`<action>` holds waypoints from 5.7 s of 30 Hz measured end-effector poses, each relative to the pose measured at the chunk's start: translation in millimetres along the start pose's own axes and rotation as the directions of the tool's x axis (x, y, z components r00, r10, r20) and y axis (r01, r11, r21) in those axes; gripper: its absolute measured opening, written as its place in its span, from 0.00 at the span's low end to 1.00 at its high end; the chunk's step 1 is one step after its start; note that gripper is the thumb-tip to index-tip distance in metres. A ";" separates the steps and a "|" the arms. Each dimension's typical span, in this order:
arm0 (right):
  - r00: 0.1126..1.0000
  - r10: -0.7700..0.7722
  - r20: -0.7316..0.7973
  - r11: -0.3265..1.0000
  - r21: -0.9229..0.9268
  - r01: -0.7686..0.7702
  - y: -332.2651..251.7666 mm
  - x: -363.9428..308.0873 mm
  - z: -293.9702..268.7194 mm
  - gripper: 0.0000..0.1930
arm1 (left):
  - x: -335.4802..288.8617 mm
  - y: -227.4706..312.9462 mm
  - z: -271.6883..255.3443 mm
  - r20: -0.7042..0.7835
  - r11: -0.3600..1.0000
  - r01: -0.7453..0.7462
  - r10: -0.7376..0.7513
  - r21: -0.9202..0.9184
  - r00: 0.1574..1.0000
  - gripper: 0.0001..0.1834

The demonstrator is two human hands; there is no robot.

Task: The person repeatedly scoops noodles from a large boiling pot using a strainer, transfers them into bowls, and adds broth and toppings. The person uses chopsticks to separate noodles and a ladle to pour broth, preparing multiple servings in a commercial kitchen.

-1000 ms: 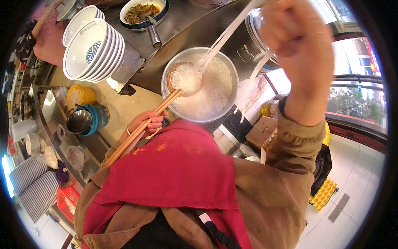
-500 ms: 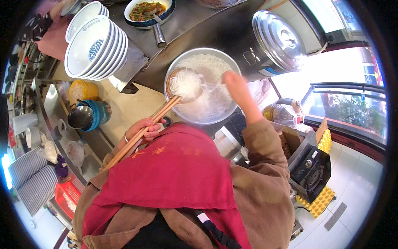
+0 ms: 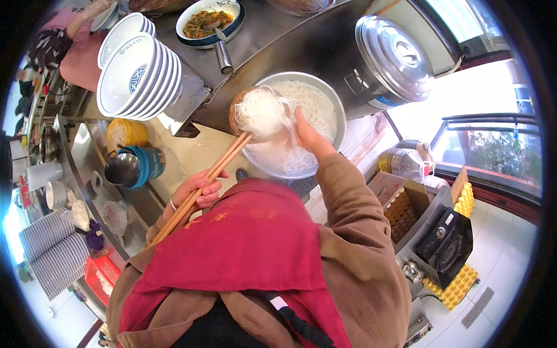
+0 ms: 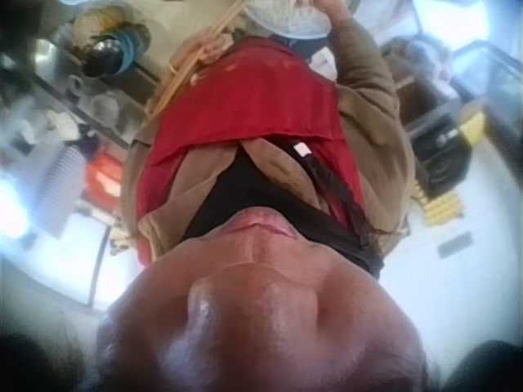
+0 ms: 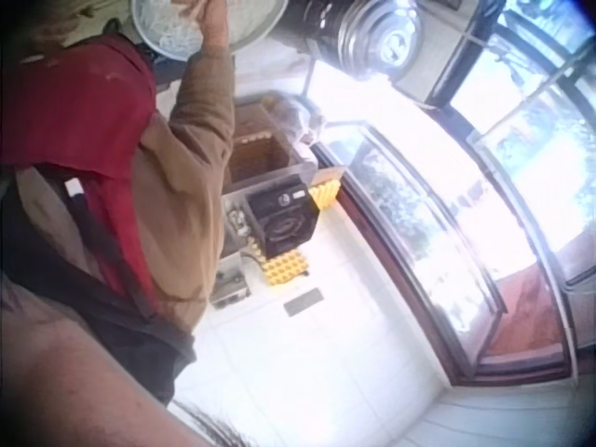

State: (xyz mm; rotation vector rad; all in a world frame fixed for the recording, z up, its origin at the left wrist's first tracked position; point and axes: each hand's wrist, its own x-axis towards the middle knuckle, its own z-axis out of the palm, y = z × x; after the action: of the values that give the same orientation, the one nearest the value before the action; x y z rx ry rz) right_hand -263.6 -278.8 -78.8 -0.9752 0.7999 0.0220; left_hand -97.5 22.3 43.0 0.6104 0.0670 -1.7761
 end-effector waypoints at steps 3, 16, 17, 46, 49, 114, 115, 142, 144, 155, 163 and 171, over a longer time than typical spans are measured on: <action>0.992 0.093 0.084 0.959 -0.274 -0.067 -26.9 -40.1 6.8 0.36 | 5.5 0.7 -9.9 0.015 0.999 -0.041 0.041 -0.035 0.999 0.22; 0.812 -0.570 0.123 0.709 -0.426 0.562 -210.3 -180.1 76.1 0.15 | 25.6 -12.4 -47.4 0.043 0.987 0.049 -0.043 -0.151 0.998 0.17; 0.782 -0.605 0.153 0.688 -0.394 0.609 -223.7 -185.3 79.0 0.15 | 27.7 -13.9 -50.5 0.041 0.987 0.060 -0.054 -0.151 0.998 0.16; 0.997 -0.052 0.053 0.810 0.587 0.011 7.1 33.2 17.5 0.39 | -21.8 6.5 -6.4 -0.026 0.972 0.094 -0.091 0.213 0.996 0.23; 0.936 -0.290 0.200 0.892 0.412 0.188 -43.0 14.7 23.2 0.34 | -25.5 5.3 -8.5 0.010 0.978 0.096 -0.099 0.186 0.995 0.23; 0.756 -0.651 0.064 0.511 -0.699 0.500 -154.2 -173.8 32.5 0.07 | -1.1 -9.3 -31.9 0.036 0.938 0.002 0.011 -0.346 0.999 0.22; 0.804 -0.591 0.067 0.477 -0.775 0.416 -138.4 -157.3 24.8 0.08 | -3.4 -8.9 -28.8 0.064 0.933 0.002 0.023 -0.360 0.998 0.22; 0.698 -0.618 0.362 0.112 -0.838 0.534 -44.3 -61.0 71.6 0.20 | 31.1 -5.2 -11.6 0.181 0.969 0.148 -0.112 -0.196 0.977 0.16; 0.703 -0.619 0.350 0.051 -0.876 0.480 -49.7 -75.2 72.0 0.19 | 50.2 -1.3 -2.8 0.250 0.921 0.235 -0.159 -0.311 0.955 0.14; 0.629 -0.629 0.457 0.030 -0.794 0.607 -94.9 -143.7 91.9 0.15 | 82.1 12.0 70.6 0.168 0.968 0.056 -0.100 0.245 0.981 0.21; 0.580 -0.814 -0.029 0.492 -0.565 0.662 -190.9 -249.0 45.7 0.07 | 32.4 53.7 123.6 0.509 0.674 -0.523 0.247 0.522 0.825 0.18; 0.024 -0.957 -0.289 0.043 -0.058 0.997 -187.4 -265.3 2.3 0.20 | -69.5 132.4 157.5 0.450 0.953 -0.194 0.282 -0.232 0.847 0.22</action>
State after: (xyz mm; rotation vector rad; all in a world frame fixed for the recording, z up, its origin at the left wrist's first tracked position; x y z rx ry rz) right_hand -386.3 -300.5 221.3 -1.2141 0.1289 -1.4896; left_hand -22.4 -11.8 243.9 0.0300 -0.1845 -1.6077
